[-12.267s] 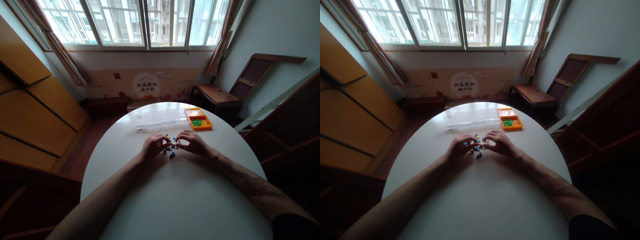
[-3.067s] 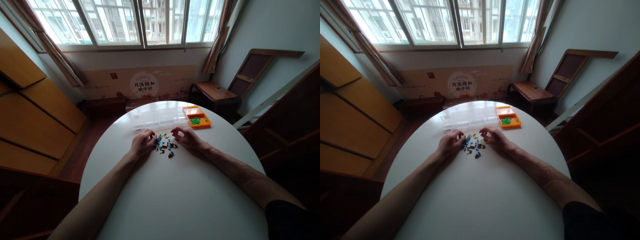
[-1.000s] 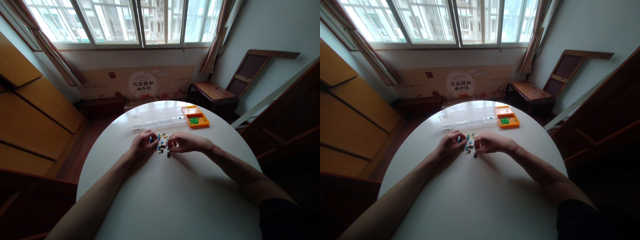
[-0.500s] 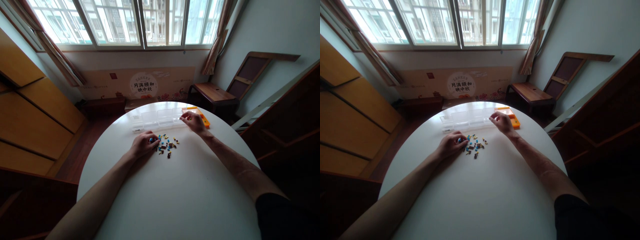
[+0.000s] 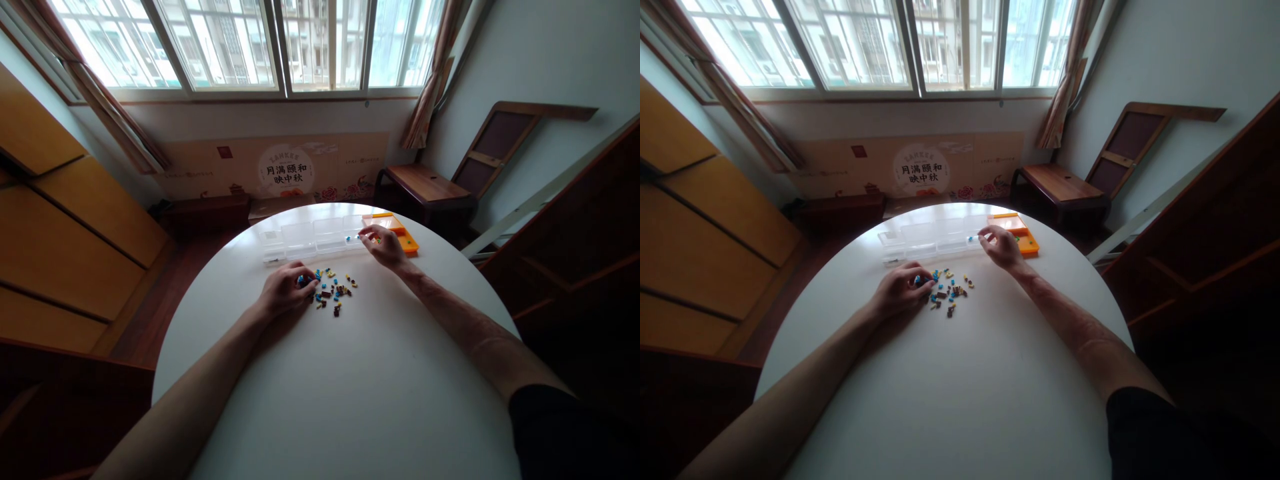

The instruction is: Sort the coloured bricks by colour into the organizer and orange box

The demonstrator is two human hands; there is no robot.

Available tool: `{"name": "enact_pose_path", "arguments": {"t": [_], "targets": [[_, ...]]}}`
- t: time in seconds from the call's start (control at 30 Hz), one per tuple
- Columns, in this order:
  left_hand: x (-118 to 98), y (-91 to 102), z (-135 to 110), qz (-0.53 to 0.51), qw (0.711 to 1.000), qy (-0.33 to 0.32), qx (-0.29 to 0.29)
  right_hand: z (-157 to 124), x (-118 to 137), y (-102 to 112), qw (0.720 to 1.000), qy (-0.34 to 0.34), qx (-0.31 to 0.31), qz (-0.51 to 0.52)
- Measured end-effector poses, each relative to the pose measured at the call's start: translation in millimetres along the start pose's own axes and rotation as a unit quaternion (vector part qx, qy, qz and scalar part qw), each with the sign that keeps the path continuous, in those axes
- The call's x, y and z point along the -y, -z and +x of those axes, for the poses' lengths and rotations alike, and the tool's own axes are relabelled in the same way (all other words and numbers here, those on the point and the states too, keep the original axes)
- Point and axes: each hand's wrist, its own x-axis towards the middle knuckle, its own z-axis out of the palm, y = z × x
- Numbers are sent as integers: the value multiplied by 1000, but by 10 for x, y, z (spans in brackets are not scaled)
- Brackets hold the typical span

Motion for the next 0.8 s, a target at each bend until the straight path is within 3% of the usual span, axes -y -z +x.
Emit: {"name": "enact_pose_path", "arguments": {"t": [0.23, 0.47, 0.67, 0.8], "targets": [[-126, -52, 10, 43, 998, 17, -35, -153, 240, -153, 984, 161, 79, -15], [-132, -139, 13, 59, 997, 7, -44, -344, 331, -274, 967, 223, 116, -27], [-158, -168, 39, -61, 996, -18, -69, -396, 430, -295, 945, 303, 125, -10], [-193, -232, 34, -154, 987, -10, -53, -408, 481, -322, 925, 357, 132, 3]]}}
